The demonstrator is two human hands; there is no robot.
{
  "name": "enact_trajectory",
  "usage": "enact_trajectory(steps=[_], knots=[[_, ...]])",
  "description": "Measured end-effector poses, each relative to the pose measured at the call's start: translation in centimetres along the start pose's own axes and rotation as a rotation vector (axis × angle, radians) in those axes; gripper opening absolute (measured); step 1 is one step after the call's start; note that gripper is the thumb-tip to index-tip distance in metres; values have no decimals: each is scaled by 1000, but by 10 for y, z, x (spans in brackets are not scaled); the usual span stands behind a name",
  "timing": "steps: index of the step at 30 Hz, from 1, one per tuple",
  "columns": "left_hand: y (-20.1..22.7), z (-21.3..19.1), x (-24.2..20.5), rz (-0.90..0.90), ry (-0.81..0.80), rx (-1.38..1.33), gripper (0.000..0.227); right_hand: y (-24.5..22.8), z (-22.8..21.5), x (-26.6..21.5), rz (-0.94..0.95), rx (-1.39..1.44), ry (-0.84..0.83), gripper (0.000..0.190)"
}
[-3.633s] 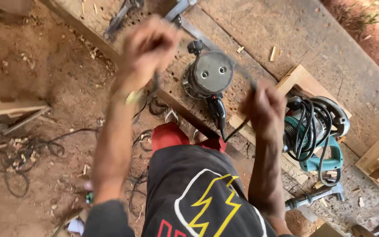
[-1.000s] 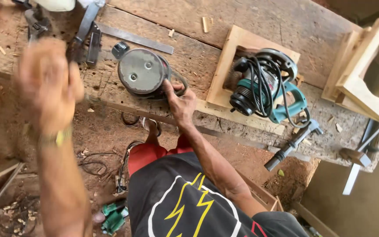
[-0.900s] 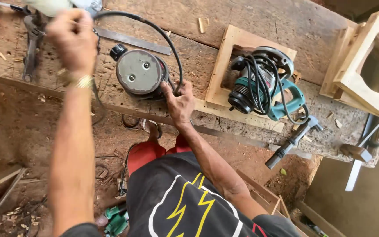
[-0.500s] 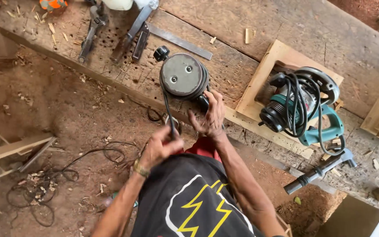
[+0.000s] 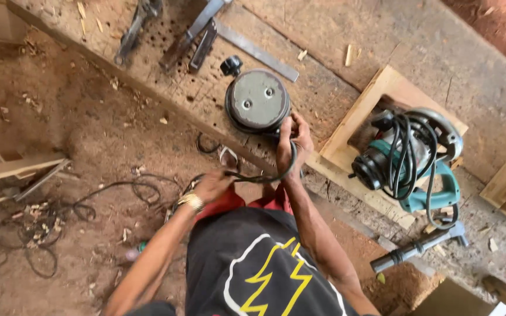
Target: The person adjusts a green electric router on a wooden workbench, using a wrench to tighten a component. They then handle a second teal electric router, adjusting its base and cord.
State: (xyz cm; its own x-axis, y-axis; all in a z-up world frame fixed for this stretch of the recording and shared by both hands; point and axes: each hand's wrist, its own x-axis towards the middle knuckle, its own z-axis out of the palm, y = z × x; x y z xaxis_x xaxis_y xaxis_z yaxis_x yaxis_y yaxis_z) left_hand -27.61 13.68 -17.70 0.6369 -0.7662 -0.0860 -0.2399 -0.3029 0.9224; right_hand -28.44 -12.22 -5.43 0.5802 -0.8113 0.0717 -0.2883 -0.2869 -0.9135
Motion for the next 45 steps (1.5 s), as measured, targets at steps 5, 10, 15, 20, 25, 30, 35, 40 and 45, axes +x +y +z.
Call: enact_trajectory(steps=[5,10,15,20,25,30,35,40,45], knots=[[197,-144,72,80,-3,-353,9,10,3,8,97,12,-48,33],[144,-173,206,330,393,-5,17,0,1,1,-17,-18,-35,39],[31,-135,290,-346,653,285,30,-12,5,-1,-68,-100,101,58],[-65,-93,166,-207,294,159,62,1,3,-9,-23,96,74,42],[51,-74,1,-575,-66,-83,73,1,-5,-21,-407,-183,80,28],[-26,34,-79,-223,-163,383,58,-23,-20,-20,-635,-257,-148,70],[186,23,9,-208,-310,268,33,-43,-27,-23,-692,-279,-255,106],[139,12,10,26,-208,-45,50,-8,-16,-19,-482,-212,-214,64],[21,-51,-43,-647,-238,350,60,11,-3,-8,-145,51,-84,28]])
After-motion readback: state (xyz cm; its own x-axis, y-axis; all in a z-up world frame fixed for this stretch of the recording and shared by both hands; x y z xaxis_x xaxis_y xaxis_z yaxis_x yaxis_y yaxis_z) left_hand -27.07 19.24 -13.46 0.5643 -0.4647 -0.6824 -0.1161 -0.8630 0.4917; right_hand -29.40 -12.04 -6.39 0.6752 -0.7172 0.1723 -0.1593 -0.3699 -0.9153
